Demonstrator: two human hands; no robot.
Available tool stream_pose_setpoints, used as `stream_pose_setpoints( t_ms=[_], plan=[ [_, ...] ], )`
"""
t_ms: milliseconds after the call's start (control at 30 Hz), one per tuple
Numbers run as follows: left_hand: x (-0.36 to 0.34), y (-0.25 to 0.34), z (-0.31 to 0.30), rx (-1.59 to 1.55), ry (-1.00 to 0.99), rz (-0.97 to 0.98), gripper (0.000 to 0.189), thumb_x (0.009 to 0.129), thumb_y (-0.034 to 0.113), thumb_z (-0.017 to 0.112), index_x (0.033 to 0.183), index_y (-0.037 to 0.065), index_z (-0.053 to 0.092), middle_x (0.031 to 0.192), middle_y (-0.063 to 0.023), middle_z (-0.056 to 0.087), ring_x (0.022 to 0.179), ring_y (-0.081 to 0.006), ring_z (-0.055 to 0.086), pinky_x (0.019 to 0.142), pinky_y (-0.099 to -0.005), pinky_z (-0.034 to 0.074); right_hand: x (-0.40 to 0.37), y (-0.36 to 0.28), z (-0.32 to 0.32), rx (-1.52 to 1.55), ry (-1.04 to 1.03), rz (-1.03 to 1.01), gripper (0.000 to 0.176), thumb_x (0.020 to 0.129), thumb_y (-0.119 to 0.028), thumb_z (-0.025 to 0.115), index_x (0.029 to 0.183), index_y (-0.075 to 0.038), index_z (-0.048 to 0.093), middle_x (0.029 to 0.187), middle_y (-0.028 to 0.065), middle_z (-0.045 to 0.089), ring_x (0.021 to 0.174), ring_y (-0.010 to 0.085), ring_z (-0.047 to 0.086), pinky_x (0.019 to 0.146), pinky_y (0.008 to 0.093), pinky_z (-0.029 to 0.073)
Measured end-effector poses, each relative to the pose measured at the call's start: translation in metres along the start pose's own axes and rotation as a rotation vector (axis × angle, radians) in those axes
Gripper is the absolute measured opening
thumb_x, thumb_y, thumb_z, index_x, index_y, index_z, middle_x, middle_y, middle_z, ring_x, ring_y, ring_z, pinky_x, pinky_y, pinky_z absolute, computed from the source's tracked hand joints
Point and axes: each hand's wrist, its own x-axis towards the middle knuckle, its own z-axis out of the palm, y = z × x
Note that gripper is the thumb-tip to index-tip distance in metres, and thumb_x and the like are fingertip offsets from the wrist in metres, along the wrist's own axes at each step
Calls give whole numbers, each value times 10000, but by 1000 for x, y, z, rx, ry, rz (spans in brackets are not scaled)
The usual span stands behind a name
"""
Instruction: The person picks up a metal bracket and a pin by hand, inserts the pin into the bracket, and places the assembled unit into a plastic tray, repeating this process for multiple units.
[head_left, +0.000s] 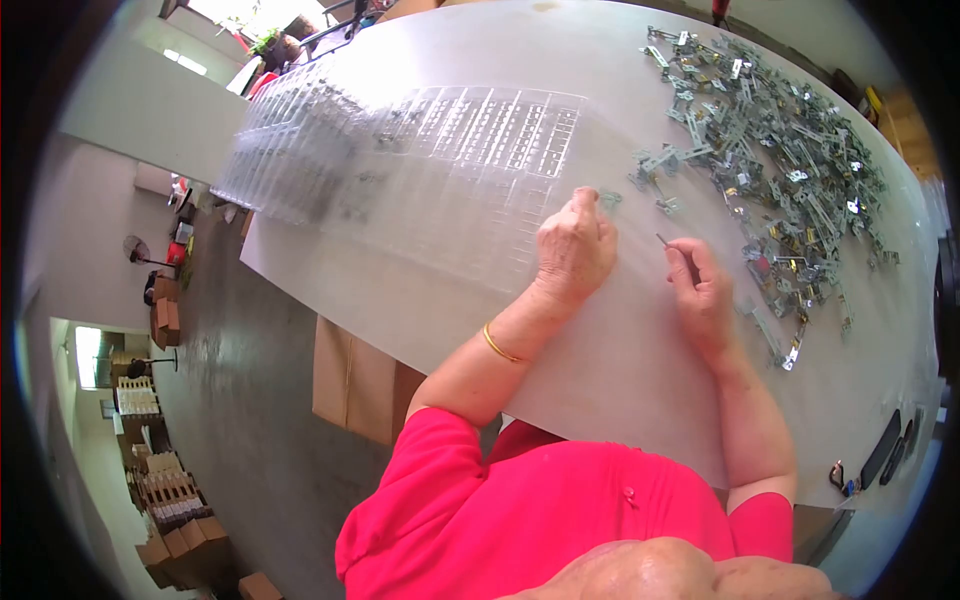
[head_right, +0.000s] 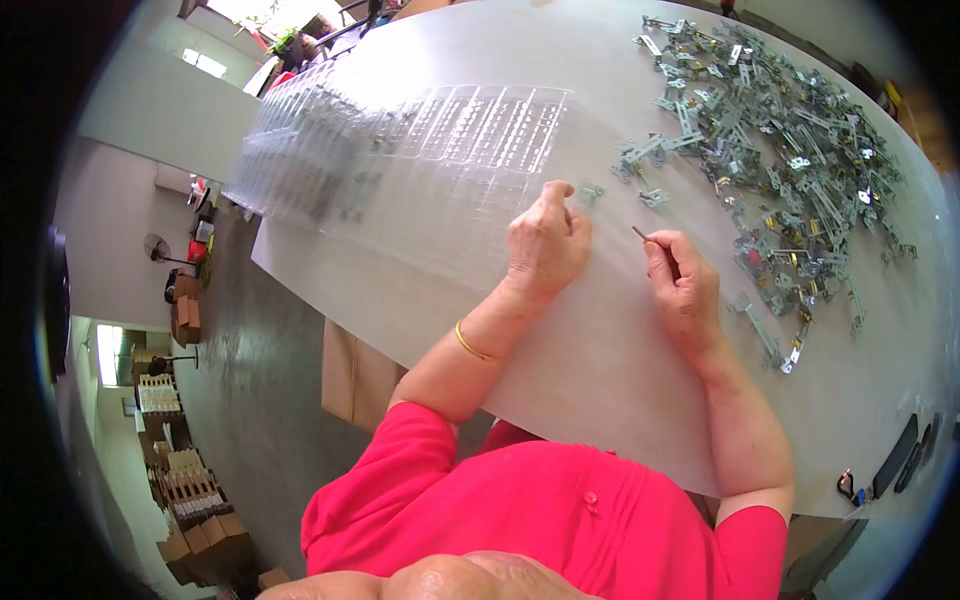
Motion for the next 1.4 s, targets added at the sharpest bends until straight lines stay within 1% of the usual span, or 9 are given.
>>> stream_pose_setpoints(
  t_ms=[100,200,367,567,800,1000,1067,1233,1400],
  plan=[
    [0,-5,3,-6,-29,-35,245,849,66,629,1076,6,560,749,-142,635,654,-320,646,634,-431,513,0,-5,-1,-9,-5,10,55,975,-100,633,1008,-55,639,697,-12,553,624,67,500,569,244,421],
    [-1,-4,6,10,-2,41,244,857,87,641,1074,10,563,762,-129,637,679,-313,643,646,-424,509,1,1,-1,2,-9,5,54,974,-99,632,1005,-55,637,691,-9,543,620,69,494,564,247,415],
    [-2,-2,7,31,-36,74,249,855,98,656,1068,14,557,853,-164,638,833,-349,638,754,-450,499,1,0,-1,24,-29,-3,55,975,-103,630,1004,-56,636,688,-4,550,616,70,495,563,248,415],
    [0,2,1,-70,-22,37,243,854,70,634,1074,10,550,859,-168,636,852,-369,629,781,-461,492,3,8,2,28,5,-41,65,979,-115,624,997,-54,639,709,-6,578,630,70,524,579,238,423],
    [26,5,-55,-158,63,-57,165,861,46,659,1021,22,626,784,-101,648,716,-254,613,675,-387,490,4,11,-1,103,-6,44,67,985,-113,619,992,-50,638,737,-14,591,654,65,540,584,227,426],
    [51,-83,-140,87,185,-159,183,869,59,663,1046,10,656,820,-105,690,698,-148,633,676,-300,525,4,12,1,125,4,20,76,992,-118,615,993,-45,634,726,-20,580,643,58,530,575,220,419],
    [53,-126,-165,170,198,-226,175,857,73,635,1019,9,642,851,-178,708,781,-322,702,720,-413,541,4,11,1,113,-10,19,78,993,-123,615,993,-47,634,713,-26,569,633,50,521,566,218,415],
    [47,-186,-202,342,126,-334,201,846,100,642,1027,11,641,866,-168,713,826,-322,706,768,-413,544,4,8,0,90,-13,18,70,995,-113,608,1002,-50,638,739,-36,571,658,46,516,585,212,419],
    [44,-213,-201,373,44,-432,220,830,119,658,1031,29,647,906,-156,715,867,-316,699,793,-416,538,3,8,0,76,-22,20,61,994,-97,604,1009,-52,643,771,-41,580,684,45,516,605,206,421]
  ],
)
